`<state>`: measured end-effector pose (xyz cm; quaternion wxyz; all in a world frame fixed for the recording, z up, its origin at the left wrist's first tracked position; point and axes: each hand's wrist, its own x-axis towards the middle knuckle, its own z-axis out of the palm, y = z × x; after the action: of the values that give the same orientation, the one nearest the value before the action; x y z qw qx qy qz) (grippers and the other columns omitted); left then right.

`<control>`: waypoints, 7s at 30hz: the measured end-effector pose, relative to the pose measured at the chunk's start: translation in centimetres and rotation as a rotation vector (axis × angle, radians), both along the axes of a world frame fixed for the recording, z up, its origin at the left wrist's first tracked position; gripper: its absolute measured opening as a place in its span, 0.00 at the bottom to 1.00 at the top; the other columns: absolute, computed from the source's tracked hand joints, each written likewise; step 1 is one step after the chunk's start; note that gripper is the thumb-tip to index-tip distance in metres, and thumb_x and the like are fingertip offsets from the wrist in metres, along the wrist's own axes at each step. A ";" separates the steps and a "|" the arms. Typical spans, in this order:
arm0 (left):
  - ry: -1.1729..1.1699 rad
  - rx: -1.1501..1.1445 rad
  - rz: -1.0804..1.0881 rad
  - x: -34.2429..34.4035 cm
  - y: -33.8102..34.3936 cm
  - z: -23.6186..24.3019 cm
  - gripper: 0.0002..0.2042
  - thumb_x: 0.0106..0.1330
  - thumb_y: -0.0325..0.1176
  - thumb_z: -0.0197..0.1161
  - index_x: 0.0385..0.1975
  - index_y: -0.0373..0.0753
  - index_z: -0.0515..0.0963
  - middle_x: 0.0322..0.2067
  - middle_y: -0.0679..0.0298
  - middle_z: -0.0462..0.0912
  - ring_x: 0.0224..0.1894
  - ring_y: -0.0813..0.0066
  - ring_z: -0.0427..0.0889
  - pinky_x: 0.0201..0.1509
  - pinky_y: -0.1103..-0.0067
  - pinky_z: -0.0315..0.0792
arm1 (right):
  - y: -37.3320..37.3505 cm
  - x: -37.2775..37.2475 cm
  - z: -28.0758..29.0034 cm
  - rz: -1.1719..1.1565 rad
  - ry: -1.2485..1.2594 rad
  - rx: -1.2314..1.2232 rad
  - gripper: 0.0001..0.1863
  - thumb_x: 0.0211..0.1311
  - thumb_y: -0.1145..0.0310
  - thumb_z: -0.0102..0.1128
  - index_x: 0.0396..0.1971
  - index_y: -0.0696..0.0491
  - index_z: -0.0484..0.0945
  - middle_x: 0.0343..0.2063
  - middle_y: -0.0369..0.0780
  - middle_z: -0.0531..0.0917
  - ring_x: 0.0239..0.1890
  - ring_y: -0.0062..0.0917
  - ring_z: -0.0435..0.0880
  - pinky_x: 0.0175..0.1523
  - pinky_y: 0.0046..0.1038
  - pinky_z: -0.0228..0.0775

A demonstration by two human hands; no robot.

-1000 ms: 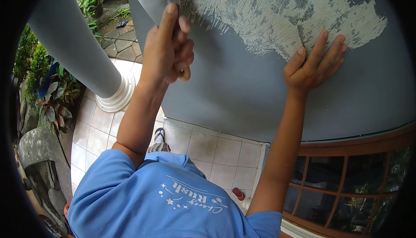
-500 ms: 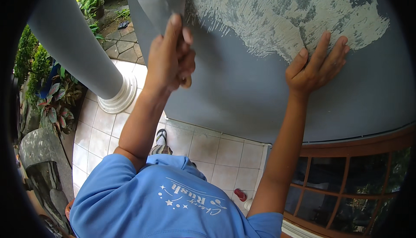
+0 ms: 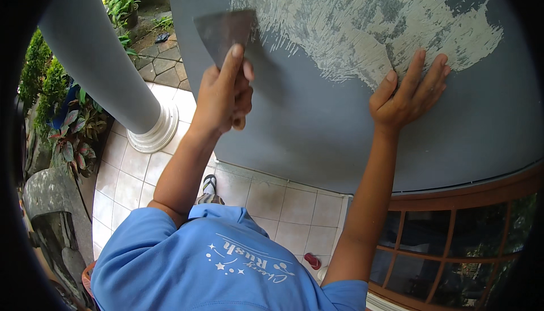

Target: The person scrapes and patches a wall with a putty knife, applying putty to the wall surface.

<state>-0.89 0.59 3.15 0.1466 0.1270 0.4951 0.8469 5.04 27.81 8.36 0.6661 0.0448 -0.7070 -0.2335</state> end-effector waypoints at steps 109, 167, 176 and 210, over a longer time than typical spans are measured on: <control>-0.032 -0.055 0.021 -0.5 -3.1 -2.2 0.23 0.69 0.58 0.51 0.23 0.42 0.67 0.08 0.77 0.52 0.06 0.86 0.51 0.07 0.84 0.44 | -0.7 0.2 0.0 -0.019 -0.010 -0.003 0.27 0.70 0.56 0.37 0.63 0.53 0.67 0.66 0.51 0.62 0.69 0.46 0.58 0.69 0.48 0.48; -0.055 0.010 -0.022 0.6 -1.7 -1.2 0.23 0.70 0.56 0.51 0.25 0.41 0.69 0.10 0.75 0.53 0.08 0.85 0.54 0.09 0.83 0.46 | -0.4 0.5 -0.5 -0.010 -0.012 -0.034 0.27 0.69 0.55 0.38 0.62 0.53 0.68 0.65 0.49 0.63 0.69 0.44 0.58 0.70 0.46 0.47; -0.243 0.108 -0.106 0.9 -1.4 -1.7 0.21 0.68 0.57 0.54 0.25 0.44 0.68 0.11 0.77 0.52 0.10 0.86 0.50 0.13 0.84 0.46 | -0.5 0.0 -0.3 0.012 0.004 -0.017 0.27 0.69 0.56 0.38 0.63 0.52 0.68 0.66 0.49 0.63 0.69 0.44 0.58 0.69 0.47 0.48; -0.038 -0.082 0.039 -1.1 -1.4 2.8 0.25 0.69 0.59 0.50 0.25 0.40 0.69 0.09 0.74 0.55 0.07 0.84 0.56 0.07 0.83 0.49 | -0.5 -0.1 -0.1 0.033 0.037 -0.028 0.26 0.69 0.55 0.40 0.62 0.50 0.69 0.65 0.48 0.64 0.69 0.42 0.60 0.70 0.45 0.46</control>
<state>-2.02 -0.79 5.96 0.1446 0.0951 0.5288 0.8309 4.99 27.31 8.23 0.6833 0.0428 -0.6970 -0.2132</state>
